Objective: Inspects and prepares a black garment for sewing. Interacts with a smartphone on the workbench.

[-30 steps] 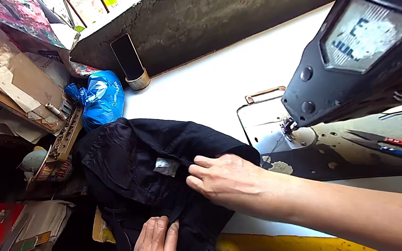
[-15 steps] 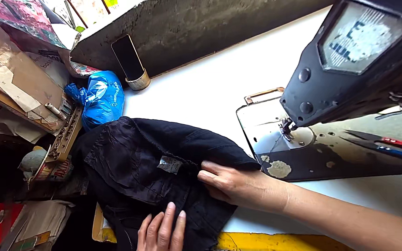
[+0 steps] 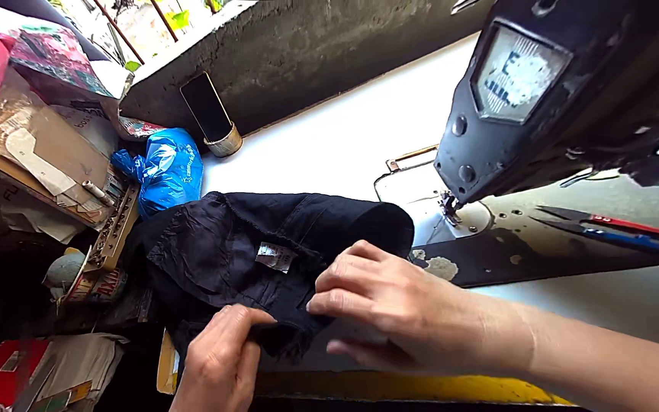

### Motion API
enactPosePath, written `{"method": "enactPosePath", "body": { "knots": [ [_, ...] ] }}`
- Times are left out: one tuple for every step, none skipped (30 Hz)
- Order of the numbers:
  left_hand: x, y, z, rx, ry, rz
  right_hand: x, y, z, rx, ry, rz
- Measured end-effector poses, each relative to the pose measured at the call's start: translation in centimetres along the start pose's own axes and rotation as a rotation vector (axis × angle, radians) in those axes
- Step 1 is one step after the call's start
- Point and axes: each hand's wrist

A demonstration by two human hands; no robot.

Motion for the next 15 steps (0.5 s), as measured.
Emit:
{"method": "enactPosePath", "body": {
  "knots": [
    [0.5, 0.1, -0.1, -0.048, 0.021, 0.026, 0.0, -0.1, -0.3, -0.047, 0.013, -0.001],
    [1.0, 0.1, -0.3, -0.092, 0.037, 0.043, 0.0, -0.2, -0.3, -0.09, 0.019, 0.006],
    [1.4, 0.1, -0.5, -0.142, 0.051, 0.049, 0.0, -0.4, -0.1, -0.115, 0.012, 0.028],
    [1.8, 0.2, -0.7, -0.201, 0.068, 0.037, 0.1, -0.4, 0.3, -0.118, -0.004, 0.052],
    [2.2, 0.3, -0.7, -0.263, 0.092, 0.01, 0.3, -0.3, 0.9, -0.103, -0.023, 0.076],
    [2.5, 0.6, -0.8, -0.333, 0.125, -0.025, 0.6, 0.0, 1.4, -0.081, -0.046, 0.095],
    [2.9, 0.9, -0.8, -0.409, 0.168, -0.057, 1.1, 0.4, 1.8, -0.059, -0.063, 0.106],
    [3.2, 1.3, -0.8, -0.488, 0.214, -0.086, 1.5, 0.8, 2.1, -0.043, -0.071, 0.113],
    [3.6, 1.7, -1.0, -0.561, 0.254, -0.121, 2.0, 1.1, 2.3, -0.03, -0.075, 0.12],
    [3.9, 2.1, -1.3, -0.619, 0.284, -0.164, 2.4, 1.4, 2.5, -0.018, -0.081, 0.122],
    [4.2, 2.5, -1.6, -0.664, 0.311, -0.203, 2.8, 1.6, 2.7, 0.0, -0.09, 0.125],
    [4.4, 2.8, -1.9, -0.695, 0.321, -0.238, 3.2, 1.8, 2.9, 0.02, -0.098, 0.133],
    [4.6, 3.0, -2.2, -0.719, 0.321, -0.273, 3.5, 1.9, 3.1, 0.043, -0.104, 0.138],
    [4.8, 3.1, -2.5, -0.746, 0.32, -0.304, 3.8, 1.9, 3.2, 0.058, -0.112, 0.135],
    [4.9, 3.2, -2.8, -0.788, 0.325, -0.331, 4.0, 1.9, 3.3, 0.06, -0.121, 0.122]
  ]
}}
Point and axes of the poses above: each hand's wrist, its own x-axis towards the middle knuckle, its own y-axis out of the back of the hand, z = x × y, and after that the axes turned 6 degrees about x, right-handed
